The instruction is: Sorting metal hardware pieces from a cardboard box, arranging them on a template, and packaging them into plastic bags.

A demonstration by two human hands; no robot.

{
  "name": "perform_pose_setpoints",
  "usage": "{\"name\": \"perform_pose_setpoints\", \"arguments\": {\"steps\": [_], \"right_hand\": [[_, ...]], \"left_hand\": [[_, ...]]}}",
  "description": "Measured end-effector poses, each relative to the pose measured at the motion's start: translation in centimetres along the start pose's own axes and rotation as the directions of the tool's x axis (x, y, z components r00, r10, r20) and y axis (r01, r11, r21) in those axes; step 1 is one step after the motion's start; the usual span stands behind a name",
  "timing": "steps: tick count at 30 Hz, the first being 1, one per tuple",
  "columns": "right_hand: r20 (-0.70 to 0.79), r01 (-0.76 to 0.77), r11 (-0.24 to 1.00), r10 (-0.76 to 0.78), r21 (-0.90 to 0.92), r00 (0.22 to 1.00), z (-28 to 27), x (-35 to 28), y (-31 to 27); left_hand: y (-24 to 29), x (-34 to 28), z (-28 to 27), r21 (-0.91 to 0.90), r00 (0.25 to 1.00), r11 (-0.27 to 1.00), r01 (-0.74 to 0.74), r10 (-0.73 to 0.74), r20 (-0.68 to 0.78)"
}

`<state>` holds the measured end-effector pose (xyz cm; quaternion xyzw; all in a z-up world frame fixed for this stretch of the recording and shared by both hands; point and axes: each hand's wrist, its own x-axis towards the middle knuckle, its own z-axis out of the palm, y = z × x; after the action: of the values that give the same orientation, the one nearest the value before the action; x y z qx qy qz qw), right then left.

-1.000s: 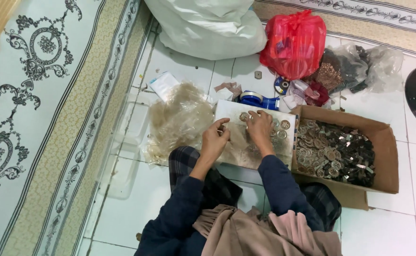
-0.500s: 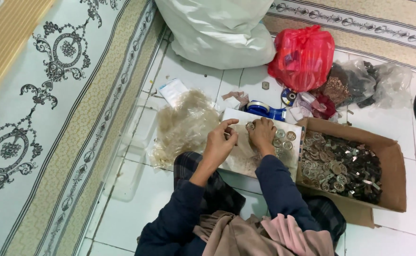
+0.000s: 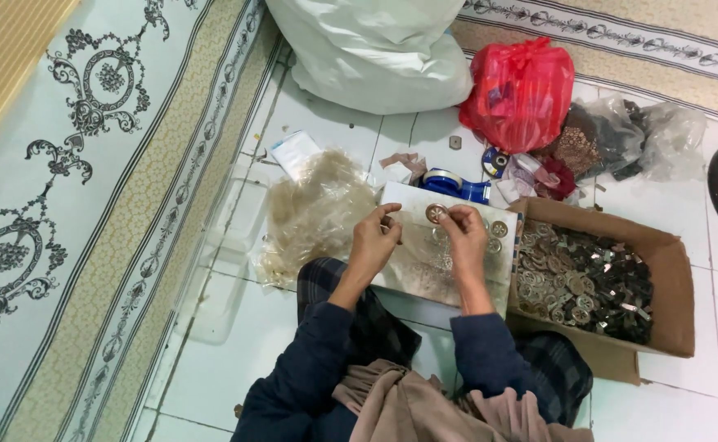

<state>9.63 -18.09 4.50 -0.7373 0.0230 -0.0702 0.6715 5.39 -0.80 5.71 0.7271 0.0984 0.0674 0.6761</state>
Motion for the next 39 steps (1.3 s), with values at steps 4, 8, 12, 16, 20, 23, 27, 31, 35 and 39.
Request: {"name": "perform_pose_setpoints", "arguments": {"steps": [4, 8, 12, 16, 20, 23, 27, 31, 35, 39], "right_hand": [[0.043, 0.127, 0.992, -0.126, -0.017, 0.991, -1.0, -4.1, -3.1], [0.090, 0.351, 0.891, -0.340, -0.289, 0.936, -0.2, -4.5, -2.4], [0.204, 0.483, 0.786, -0.438, -0.387, 0.876, 0.8, -4.1, -3.9], [0.186, 0.478, 0.789, -0.441, -0.385, 0.878, 0.3, -4.7, -4.9], [0.183, 0.201, 0.939, -0.153, -0.281, 0.971, -0.8, -4.7, -3.8], [0.241, 0.192, 0.959, -0.140, -0.208, 0.960, -1.8, -4.2, -4.6], [0.337, 0.216, 0.972, -0.172, -0.096, 0.926, -3.1, -3.1, -6.2], [0.363, 0.182, 0.982, -0.189, 0.055, 0.912, -4.2, -1.5, -5.9], [0.190, 0.129, 0.992, -0.126, -0.006, 0.974, -5.1, 1.5, 0.4], [0.108, 0.184, 0.817, -0.150, -0.547, 0.983, -6.2, 4.3, 10.4]], "left_hand": [[0.3, -0.1, 0.4, 0.006, 1.000, 1.000, -0.012, 0.012, 0.006], [0.9, -0.5, 0.7, -0.001, 1.000, 1.000, -0.013, 0.013, 0.025], [1.1, -0.8, 0.8, -0.019, 0.998, 0.999, -0.031, 0.032, 0.046], [3.1, -1.7, 0.3, -0.038, 0.999, 0.999, -0.031, 0.033, 0.035], [5.1, -2.8, -0.3, 0.081, 0.988, 0.985, -0.154, 0.152, 0.029], [7.1, -4.1, -0.6, 0.260, 0.958, 0.922, -0.287, 0.278, 0.072], [10.3, -5.9, -1.1, 0.349, 0.928, 0.859, -0.373, 0.353, 0.124], [8.8, -5.8, -0.9, 0.319, 0.922, 0.866, -0.385, 0.342, 0.184], [5.3, -4.3, -0.2, 0.422, 0.950, 0.856, -0.299, 0.224, 0.219], [6.8, -4.6, -0.3, 0.413, 0.951, 0.865, -0.284, 0.197, 0.240]]}}
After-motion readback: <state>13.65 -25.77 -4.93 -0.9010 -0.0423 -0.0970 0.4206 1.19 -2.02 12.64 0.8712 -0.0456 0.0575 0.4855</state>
